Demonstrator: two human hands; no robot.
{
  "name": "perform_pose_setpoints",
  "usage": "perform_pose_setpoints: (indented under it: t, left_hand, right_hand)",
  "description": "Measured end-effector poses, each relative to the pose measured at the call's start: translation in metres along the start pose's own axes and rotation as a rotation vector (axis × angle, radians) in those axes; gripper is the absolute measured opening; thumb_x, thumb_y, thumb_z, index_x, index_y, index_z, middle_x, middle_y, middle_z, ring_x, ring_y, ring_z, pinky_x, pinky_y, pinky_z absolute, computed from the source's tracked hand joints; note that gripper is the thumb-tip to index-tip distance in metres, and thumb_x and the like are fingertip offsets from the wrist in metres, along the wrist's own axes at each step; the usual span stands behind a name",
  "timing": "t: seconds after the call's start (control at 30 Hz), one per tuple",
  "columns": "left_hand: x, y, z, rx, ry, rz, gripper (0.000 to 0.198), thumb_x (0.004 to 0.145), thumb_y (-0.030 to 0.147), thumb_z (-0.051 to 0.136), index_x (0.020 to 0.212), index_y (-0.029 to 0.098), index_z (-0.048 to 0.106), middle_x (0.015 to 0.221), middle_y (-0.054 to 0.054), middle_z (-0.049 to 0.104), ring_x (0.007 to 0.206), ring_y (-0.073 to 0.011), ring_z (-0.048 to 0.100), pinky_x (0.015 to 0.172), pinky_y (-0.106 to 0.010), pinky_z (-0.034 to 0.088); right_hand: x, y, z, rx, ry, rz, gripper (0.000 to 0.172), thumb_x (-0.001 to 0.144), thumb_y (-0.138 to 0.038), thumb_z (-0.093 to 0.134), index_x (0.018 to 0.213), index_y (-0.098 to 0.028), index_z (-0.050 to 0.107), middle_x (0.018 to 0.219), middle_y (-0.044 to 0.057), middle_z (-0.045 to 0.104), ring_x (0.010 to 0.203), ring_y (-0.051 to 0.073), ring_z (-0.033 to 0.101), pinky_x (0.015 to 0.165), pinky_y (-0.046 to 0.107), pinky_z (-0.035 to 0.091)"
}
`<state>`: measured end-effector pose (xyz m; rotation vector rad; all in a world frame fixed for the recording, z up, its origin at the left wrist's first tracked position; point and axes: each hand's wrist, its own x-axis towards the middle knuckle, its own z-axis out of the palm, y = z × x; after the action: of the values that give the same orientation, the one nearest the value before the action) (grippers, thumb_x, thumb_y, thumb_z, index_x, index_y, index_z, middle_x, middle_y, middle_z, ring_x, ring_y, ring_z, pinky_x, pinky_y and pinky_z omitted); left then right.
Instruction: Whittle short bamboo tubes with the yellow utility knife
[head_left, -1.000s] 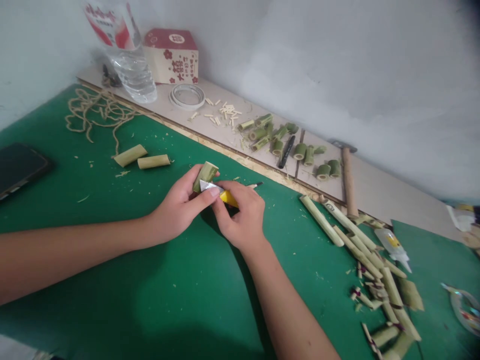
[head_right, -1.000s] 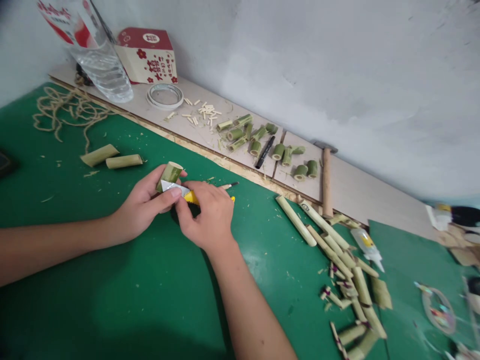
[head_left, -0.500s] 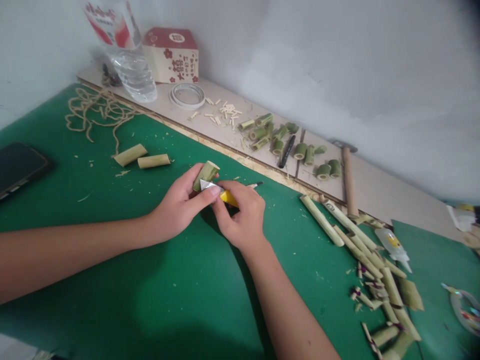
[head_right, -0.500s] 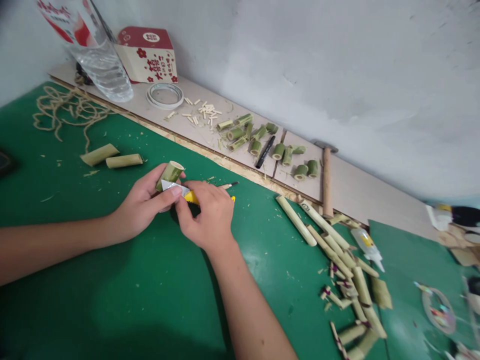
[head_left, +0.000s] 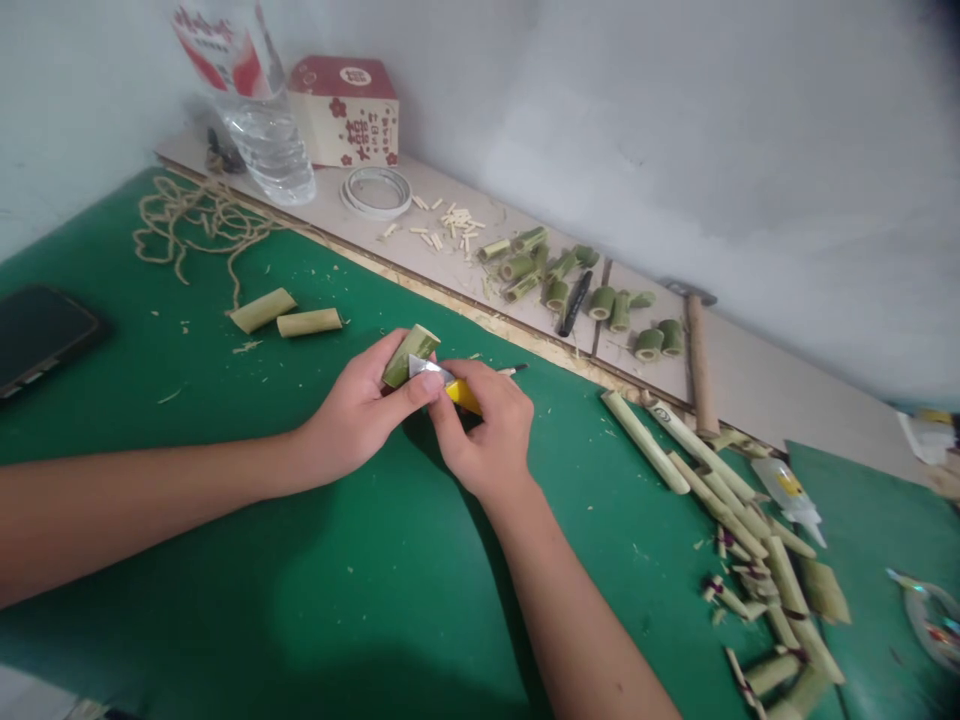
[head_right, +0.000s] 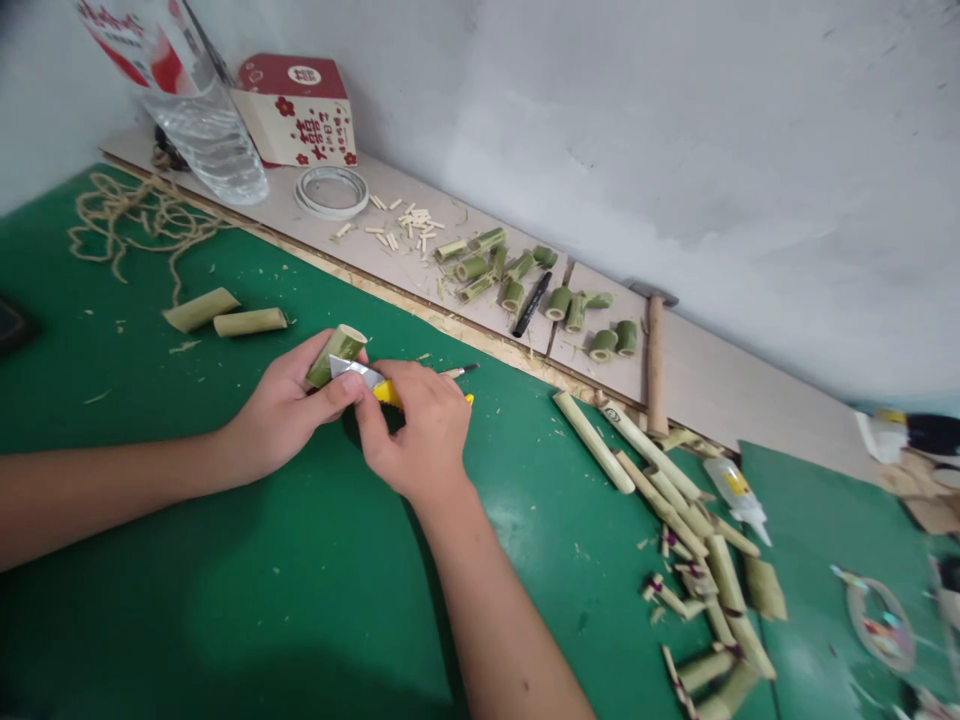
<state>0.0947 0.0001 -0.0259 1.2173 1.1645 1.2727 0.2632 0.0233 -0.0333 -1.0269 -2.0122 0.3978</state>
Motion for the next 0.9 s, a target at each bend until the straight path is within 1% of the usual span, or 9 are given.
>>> perform_pose_setpoints:
  t: [0.07,0.13,0.23,0.37,0.47,0.63,0.8,0.9]
  left_hand:
    - [-0.0006,-0.0006,-0.0001,0.017,0.001,0.01,0.042,0.094,0.057,0.081,0.096,0.02,0.063,0.082,0.001,0.056,0.075,-0.0141,0.051,0.068,-0.027,0.047]
    - [-0.0011,-0.0014,0.0003,0.01,0.002,0.01,0.041,0.094,0.057,0.081,0.098,0.02,0.064,0.084,0.002,0.056,0.076,-0.0142,0.052,0.069,-0.027,0.048]
    - [-0.0017,-0.0027,0.0013,-0.059,-0.009,-0.011,0.038,0.096,0.054,0.08,0.108,0.022,0.064,0.086,0.002,0.057,0.075,-0.0139,0.054,0.07,-0.027,0.05]
    - [-0.0019,-0.0018,0.0024,-0.143,-0.027,-0.03,0.036,0.097,0.047,0.079,0.119,0.023,0.062,0.09,0.002,0.058,0.074,-0.0133,0.055,0.07,-0.026,0.053]
    - [-0.0018,0.0011,0.0034,-0.16,-0.036,-0.033,0.035,0.097,0.047,0.079,0.115,0.022,0.062,0.09,0.001,0.058,0.076,-0.0142,0.057,0.071,-0.027,0.055]
    - [-0.0008,0.0037,0.0045,-0.126,-0.026,-0.045,0.042,0.095,0.056,0.08,0.113,0.022,0.063,0.085,0.0,0.059,0.078,-0.0174,0.06,0.067,-0.028,0.054]
    - [-0.0002,0.002,0.0026,-0.062,-0.021,-0.03,0.045,0.093,0.062,0.08,0.106,0.022,0.064,0.08,0.001,0.056,0.076,-0.0168,0.056,0.065,-0.028,0.05]
    - [-0.0005,0.0002,0.0004,-0.001,-0.005,-0.025,0.044,0.094,0.062,0.08,0.098,0.021,0.065,0.077,0.001,0.055,0.075,-0.0159,0.052,0.065,-0.028,0.046]
  right_hand:
    - [-0.0002,0.0003,0.0002,-0.003,0.011,-0.007,0.022,0.105,-0.038,0.062,0.105,-0.022,0.077,0.097,0.006,0.085,0.083,0.021,0.08,0.075,0.035,0.057]
    - [-0.0001,0.0005,0.0001,-0.012,-0.002,-0.007,0.023,0.105,-0.039,0.061,0.105,-0.022,0.077,0.097,0.007,0.085,0.083,0.021,0.08,0.075,0.035,0.057]
    - [0.0004,0.0001,-0.0003,-0.023,-0.034,0.003,0.024,0.106,-0.039,0.06,0.106,-0.023,0.077,0.098,0.006,0.085,0.084,0.021,0.08,0.076,0.034,0.057]
    - [0.0005,-0.0006,-0.0007,-0.006,-0.038,-0.011,0.021,0.104,-0.036,0.063,0.109,-0.021,0.078,0.1,0.005,0.086,0.087,0.021,0.081,0.077,0.034,0.056]
    - [0.0004,-0.0005,-0.0007,-0.003,-0.045,-0.009,0.022,0.104,-0.036,0.064,0.111,-0.021,0.078,0.102,0.006,0.086,0.088,0.021,0.081,0.078,0.034,0.056]
    - [0.0007,0.0001,-0.0009,-0.038,-0.073,0.022,0.025,0.105,-0.041,0.061,0.109,-0.023,0.078,0.1,0.006,0.086,0.086,0.021,0.08,0.078,0.034,0.058]
    - [0.0005,-0.0004,-0.0007,-0.039,-0.044,0.03,0.026,0.105,-0.042,0.06,0.107,-0.024,0.078,0.099,0.006,0.086,0.083,0.021,0.079,0.076,0.035,0.058]
    - [-0.0001,-0.0008,-0.0003,-0.057,-0.027,0.039,0.028,0.105,-0.044,0.059,0.106,-0.024,0.078,0.097,0.006,0.085,0.082,0.021,0.079,0.075,0.034,0.058]
